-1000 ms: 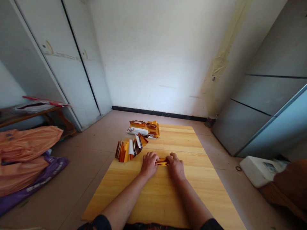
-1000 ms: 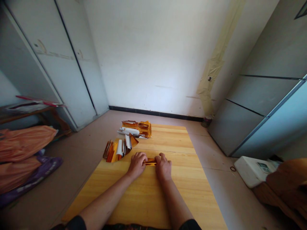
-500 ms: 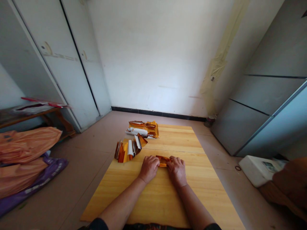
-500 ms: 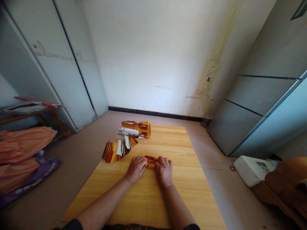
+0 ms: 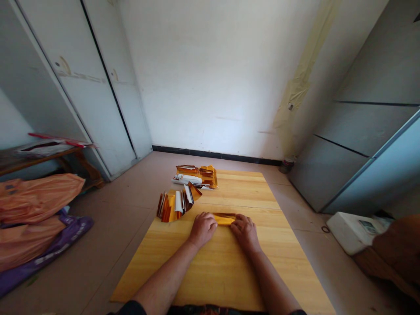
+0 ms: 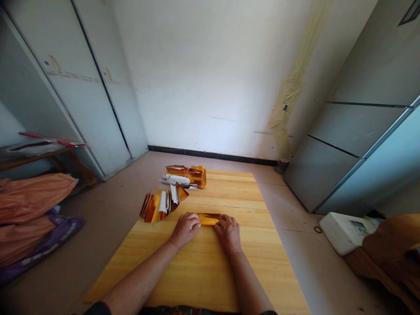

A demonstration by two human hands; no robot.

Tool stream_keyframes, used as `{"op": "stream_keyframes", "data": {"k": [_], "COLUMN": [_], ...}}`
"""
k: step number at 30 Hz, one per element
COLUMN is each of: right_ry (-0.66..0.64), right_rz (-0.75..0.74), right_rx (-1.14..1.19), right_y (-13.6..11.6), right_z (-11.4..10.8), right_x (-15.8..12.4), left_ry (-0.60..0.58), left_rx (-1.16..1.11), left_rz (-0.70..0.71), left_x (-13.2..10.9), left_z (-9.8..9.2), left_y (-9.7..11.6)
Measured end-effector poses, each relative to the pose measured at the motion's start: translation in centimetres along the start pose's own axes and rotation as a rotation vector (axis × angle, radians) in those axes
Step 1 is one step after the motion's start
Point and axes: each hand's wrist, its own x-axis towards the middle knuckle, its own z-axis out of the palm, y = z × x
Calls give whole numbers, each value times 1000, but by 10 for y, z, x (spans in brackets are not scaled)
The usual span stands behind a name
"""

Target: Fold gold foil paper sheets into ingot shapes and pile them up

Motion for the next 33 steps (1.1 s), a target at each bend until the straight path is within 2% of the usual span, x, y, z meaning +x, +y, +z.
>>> {"op": "stream_keyframes", "data": {"k": [7,15,27,33], "right_ry": [38,-1,-45,-37], "right_rz": [92,126,152,149], "right_rx": [-26,-122,-167,-167], "right_y": [-2,-10,-17,-16], "right_z": [-1,-4,-10,-9], "right_x": [7,12,15,15], "left_ry": [-10,-63,-123,-82], "left_rx": [156,278,346,359], "left_rz": [-82,-160,-212,-219], "left_x": [5,7,12,9], "left_z": [4,1,0,2], "left_y": [1,6,10,12]}}
